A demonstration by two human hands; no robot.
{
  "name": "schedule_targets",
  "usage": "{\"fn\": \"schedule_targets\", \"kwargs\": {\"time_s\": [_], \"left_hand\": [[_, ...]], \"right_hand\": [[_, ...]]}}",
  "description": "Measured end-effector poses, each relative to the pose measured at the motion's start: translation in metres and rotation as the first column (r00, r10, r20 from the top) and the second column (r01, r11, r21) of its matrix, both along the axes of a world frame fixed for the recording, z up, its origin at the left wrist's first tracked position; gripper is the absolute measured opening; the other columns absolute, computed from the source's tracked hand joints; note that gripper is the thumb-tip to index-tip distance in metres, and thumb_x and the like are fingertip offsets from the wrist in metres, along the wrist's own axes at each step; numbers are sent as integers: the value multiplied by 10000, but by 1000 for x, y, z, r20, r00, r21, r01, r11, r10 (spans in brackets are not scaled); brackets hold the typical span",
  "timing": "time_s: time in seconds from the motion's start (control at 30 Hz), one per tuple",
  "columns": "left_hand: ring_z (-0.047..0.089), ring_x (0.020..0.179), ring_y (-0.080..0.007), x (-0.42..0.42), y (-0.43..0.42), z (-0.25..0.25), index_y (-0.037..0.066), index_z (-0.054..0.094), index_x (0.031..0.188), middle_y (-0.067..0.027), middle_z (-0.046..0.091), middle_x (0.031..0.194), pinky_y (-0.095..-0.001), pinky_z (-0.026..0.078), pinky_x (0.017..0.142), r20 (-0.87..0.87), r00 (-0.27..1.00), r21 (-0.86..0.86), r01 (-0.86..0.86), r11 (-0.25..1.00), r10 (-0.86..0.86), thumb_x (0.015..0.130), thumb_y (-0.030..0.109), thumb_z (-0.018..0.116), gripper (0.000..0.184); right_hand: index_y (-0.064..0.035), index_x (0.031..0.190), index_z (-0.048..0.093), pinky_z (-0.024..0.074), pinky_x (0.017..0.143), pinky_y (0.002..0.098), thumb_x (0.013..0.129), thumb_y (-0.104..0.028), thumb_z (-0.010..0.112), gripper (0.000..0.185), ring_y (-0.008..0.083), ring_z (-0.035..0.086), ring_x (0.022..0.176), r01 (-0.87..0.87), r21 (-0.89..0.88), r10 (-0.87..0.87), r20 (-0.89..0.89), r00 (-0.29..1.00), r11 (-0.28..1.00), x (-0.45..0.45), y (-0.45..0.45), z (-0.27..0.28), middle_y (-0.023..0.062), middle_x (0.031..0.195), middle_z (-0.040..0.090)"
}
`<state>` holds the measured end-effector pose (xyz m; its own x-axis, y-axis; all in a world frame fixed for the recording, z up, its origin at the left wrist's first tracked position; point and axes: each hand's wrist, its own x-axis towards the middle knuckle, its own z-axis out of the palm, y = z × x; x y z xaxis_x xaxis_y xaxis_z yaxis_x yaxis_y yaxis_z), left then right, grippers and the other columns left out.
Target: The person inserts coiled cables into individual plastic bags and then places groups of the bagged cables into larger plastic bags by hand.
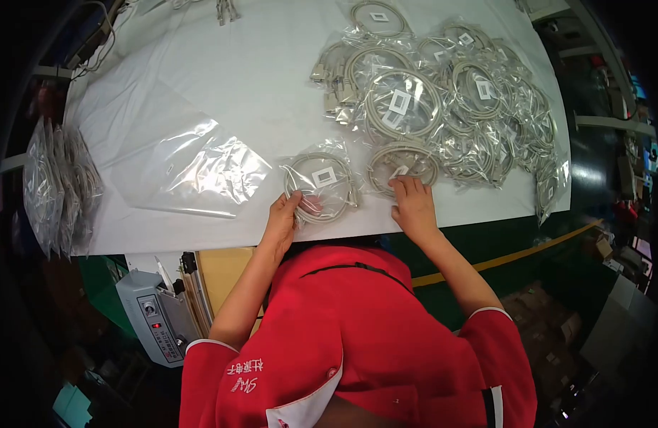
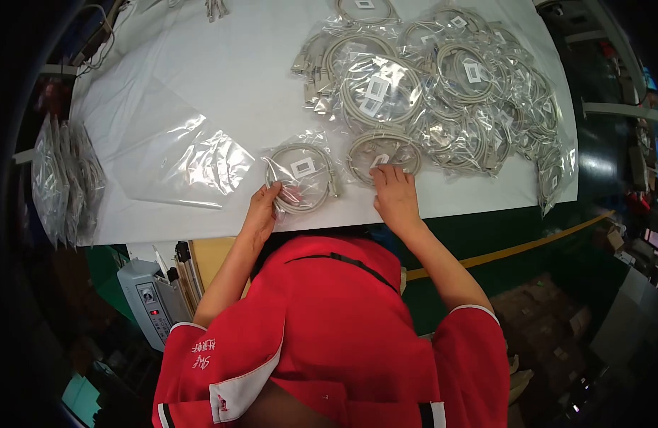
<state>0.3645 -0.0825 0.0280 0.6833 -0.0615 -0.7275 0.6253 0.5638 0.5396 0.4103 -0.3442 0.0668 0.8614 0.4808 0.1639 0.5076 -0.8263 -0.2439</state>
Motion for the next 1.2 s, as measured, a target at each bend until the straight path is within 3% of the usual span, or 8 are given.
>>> {"fn": "schedule_targets", "kwargs": {"time_s": [0.07, 0.4, 0.5, 0.63, 0.87, 1.0, 1.1, 1.2], "left_hand": [[582, 810, -165, -3, 1, -3, 15, 521, 966, -91, 603, 898, -304, 488, 727, -17, 998, 23, -61, 998, 61, 873, 190, 494, 200], [584, 812, -171, -19, -11, -2, -4, 491, 1010, -89, 589, 891, -298, 497, 734, 26, 976, -255, -201, 946, 214, 860, 190, 507, 245], [586, 802, -171, -20, -5, -8, -4, 490, 1014, -95, 584, 901, -294, 500, 725, 30, 981, -193, -183, 964, 192, 841, 193, 540, 267], [595, 777, -175, -21, -2, -9, 1, 465, 1046, -108, 576, 927, -291, 507, 707, 37, 996, 16, -80, 997, 80, 820, 206, 580, 326], [589, 857, -190, -12, 10, 3, -16, 430, 1107, -121, 556, 996, -303, 504, 743, -50, 999, -26, -20, 999, 18, 805, 225, 603, 424], [530, 1001, -230, -7, 26, 10, -32, 367, 1197, -128, 508, 1111, -344, 485, 802, -109, 979, -544, -205, 813, 173, 798, 218, 609, 530], [550, 944, -215, -13, 15, 7, -42, 381, 1173, -138, 525, 1071, -333, 489, 791, 66, 998, -82, 13, 997, -8, 755, 94, 634, 508], [558, 913, -204, -18, 7, 4, -48, 388, 1161, -141, 532, 1049, -327, 492, 779, 65, 997, 29, -34, 999, 32, 730, 35, 644, 508]], "right_hand": [[-42, 888, 535, 448, 621, 330, 601, -39, 637, 304, 256, 535, 695, -54, -112, 63, 76, 995, 992, 0, -6, -9, 74, 774, 526], [-44, 902, 554, 474, 648, 313, 664, -80, 627, 252, 230, 575, 737, 275, 521, 146, -630, 763, 808, -10, 111, 8, 86, 866, 589], [-73, 967, 548, 444, 729, 317, 660, -80, 636, 320, 246, 538, 856, -50, 543, 243, -290, 926, 838, 8, 107, 24, 78, 975, 560], [-74, 1027, 492, 352, 807, 383, 577, -3, 590, 466, 258, 452, 976, 76, -20, -71, 171, 983, 997, 83, 37, 23, 82, 1035, 496], [-61, 816, 534, 405, 750, 386, 569, 34, 559, 266, 266, 517, 824, -258, 310, 240, 95, 966, 915, 80, 42, 42, 77, 855, 549], [-72, 791, 545, 385, 876, 403, 600, 36, 552, 220, 255, 518, 912, -567, 350, 596, 31, 803, 745, 49, 61, 25, 73, 925, 559], [-84, 856, 557, 337, 943, 430, 623, 5, 574, 249, 237, 496, 997, -652, 257, 680, -28, 732, 713, 46, 69, 13, 68, 1008, 547], [-79, 984, 542, 361, 879, 420, 652, -102, 635, 345, 242, 482, 1028, -136, 97, 114, 200, 973, 986, 95, 41, 36, 86, 1094, 525]]}}
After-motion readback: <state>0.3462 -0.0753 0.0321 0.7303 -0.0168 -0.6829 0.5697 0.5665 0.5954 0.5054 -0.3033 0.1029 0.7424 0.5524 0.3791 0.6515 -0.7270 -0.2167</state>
